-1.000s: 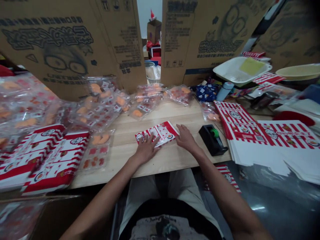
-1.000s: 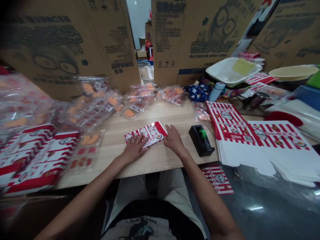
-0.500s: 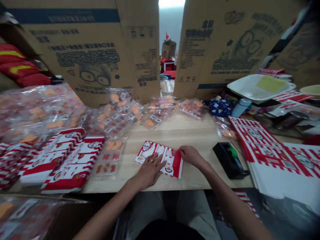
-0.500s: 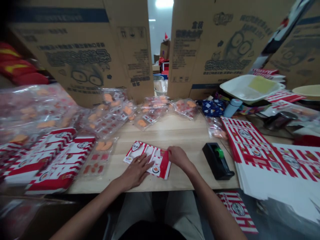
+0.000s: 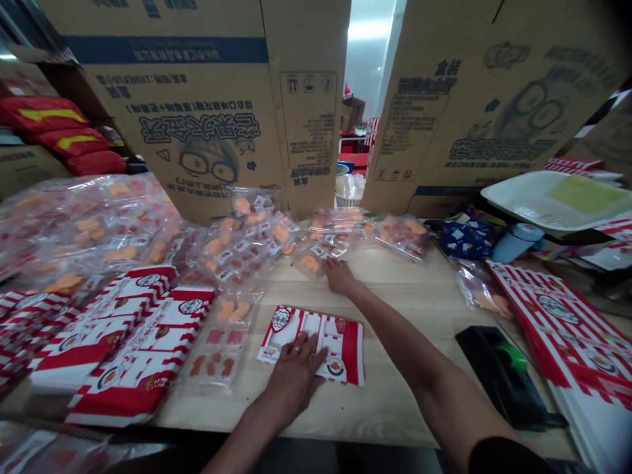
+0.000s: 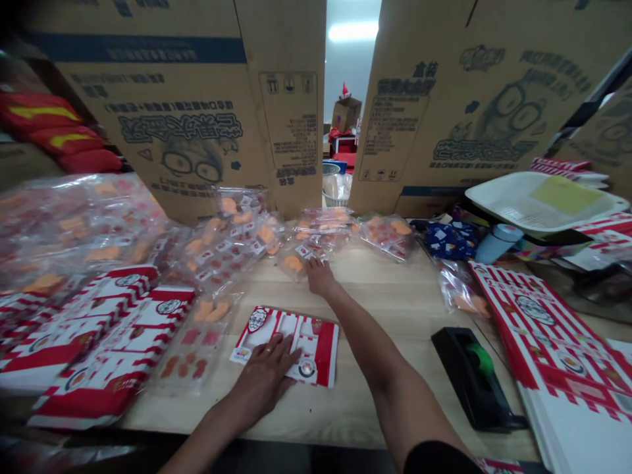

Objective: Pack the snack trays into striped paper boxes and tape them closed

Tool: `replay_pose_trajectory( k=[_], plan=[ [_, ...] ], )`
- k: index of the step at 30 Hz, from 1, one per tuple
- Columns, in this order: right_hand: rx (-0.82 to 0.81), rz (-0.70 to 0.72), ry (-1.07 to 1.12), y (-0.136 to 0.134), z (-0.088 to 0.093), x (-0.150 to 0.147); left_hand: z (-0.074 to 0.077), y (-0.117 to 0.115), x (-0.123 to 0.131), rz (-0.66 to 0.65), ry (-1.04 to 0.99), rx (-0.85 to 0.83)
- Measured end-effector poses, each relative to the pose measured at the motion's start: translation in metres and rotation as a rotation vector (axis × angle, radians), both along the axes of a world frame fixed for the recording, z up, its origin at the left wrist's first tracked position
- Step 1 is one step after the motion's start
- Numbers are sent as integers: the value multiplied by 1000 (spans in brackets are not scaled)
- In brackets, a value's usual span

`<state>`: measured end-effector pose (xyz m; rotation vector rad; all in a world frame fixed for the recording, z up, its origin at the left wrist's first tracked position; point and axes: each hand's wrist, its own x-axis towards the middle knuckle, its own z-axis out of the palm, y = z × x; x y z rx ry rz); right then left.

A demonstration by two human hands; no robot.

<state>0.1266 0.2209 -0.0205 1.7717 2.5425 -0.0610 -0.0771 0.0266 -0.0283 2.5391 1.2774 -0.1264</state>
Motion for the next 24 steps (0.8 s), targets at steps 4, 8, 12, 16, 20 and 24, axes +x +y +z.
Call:
replay_pose_trajectory(
  k=[4,8,12,16,20,24],
  plan=[
    [-34,19,-67,-22,-2,26,23,5,-19,43,58,-47],
    [-107,-3,-151,-104,1,60,33,4,-34,58,63,-70],
    [-109,-68,-204,-177,8,92,36,20,-32,36,11,-95],
    [-163,-49,-147,-177,6,135,39,54,-15,-73,18,-163],
    [-217,99,-7,-150,-1,179,36,71,-1,-212,-58,-203],
    [-124,241,8,-136,-6,198,36,63,3,-232,-33,-193]
  ],
)
